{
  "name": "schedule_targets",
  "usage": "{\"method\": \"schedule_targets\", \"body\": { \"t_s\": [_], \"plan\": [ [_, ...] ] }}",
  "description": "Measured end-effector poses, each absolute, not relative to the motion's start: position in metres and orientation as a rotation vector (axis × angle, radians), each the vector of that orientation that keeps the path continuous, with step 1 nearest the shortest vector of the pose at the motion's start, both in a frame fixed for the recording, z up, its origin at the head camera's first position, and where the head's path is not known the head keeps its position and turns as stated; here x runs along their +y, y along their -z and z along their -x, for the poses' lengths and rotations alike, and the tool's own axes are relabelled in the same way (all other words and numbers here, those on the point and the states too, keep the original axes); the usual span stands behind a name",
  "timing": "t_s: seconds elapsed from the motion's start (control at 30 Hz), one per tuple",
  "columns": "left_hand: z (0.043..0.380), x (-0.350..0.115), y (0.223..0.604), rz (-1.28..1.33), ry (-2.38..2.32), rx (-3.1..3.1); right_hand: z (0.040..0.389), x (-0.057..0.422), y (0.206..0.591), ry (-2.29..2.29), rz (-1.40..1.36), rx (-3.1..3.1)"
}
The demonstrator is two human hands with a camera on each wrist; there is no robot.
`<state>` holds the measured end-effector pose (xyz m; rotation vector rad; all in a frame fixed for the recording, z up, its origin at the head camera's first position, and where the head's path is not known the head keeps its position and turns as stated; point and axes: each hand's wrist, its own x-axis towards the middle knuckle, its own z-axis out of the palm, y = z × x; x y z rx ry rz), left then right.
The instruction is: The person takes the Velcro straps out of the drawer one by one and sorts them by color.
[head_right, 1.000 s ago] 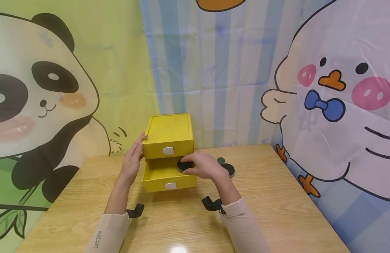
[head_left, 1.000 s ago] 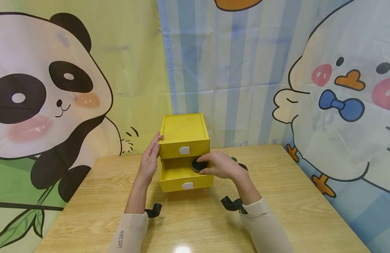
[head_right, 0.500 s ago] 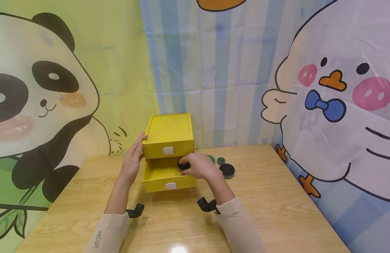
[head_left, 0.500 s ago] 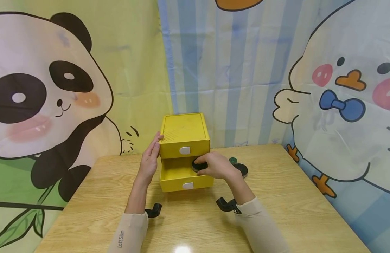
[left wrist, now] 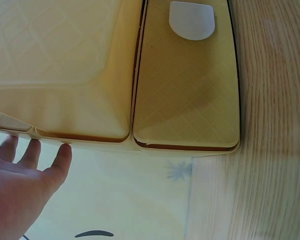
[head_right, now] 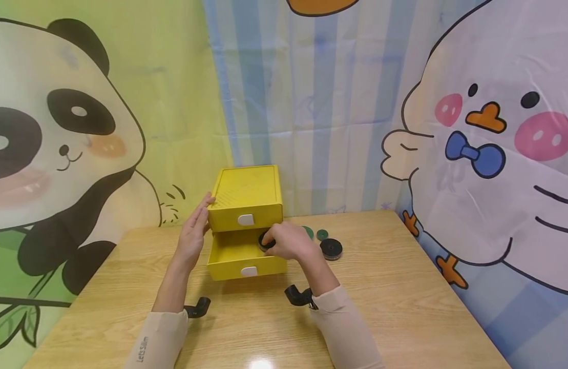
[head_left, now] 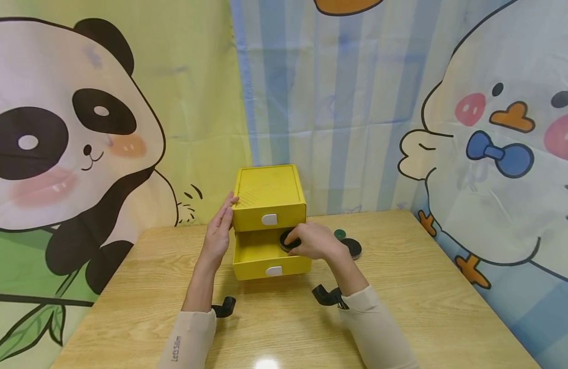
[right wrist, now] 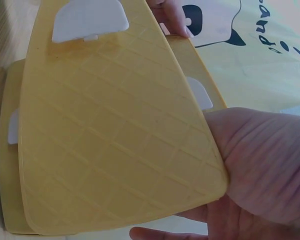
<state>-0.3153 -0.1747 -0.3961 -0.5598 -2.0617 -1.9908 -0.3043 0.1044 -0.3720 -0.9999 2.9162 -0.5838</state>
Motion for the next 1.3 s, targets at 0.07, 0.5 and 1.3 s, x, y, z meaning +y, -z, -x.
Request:
{"method": "schedule_targets", "body": {
  "t_s": [0.07, 0.5, 1.3],
  "plan": [
    [0.322, -0.176, 0.402, 0.556, 1.994, -2.056, 0.304, 0.105, 0.372, 0.594, 0.999, 2.919],
    [0.331, -0.178, 0.412, 0.579, 1.968, -2.030, 0.307, 0.103, 0.378, 0.668, 1.056, 2.931],
    [0.330, -0.177, 0.413, 0.562, 1.966, -2.040, 0.308, 0.096, 0.379, 0.527, 0.895, 2.981]
  ]
}}
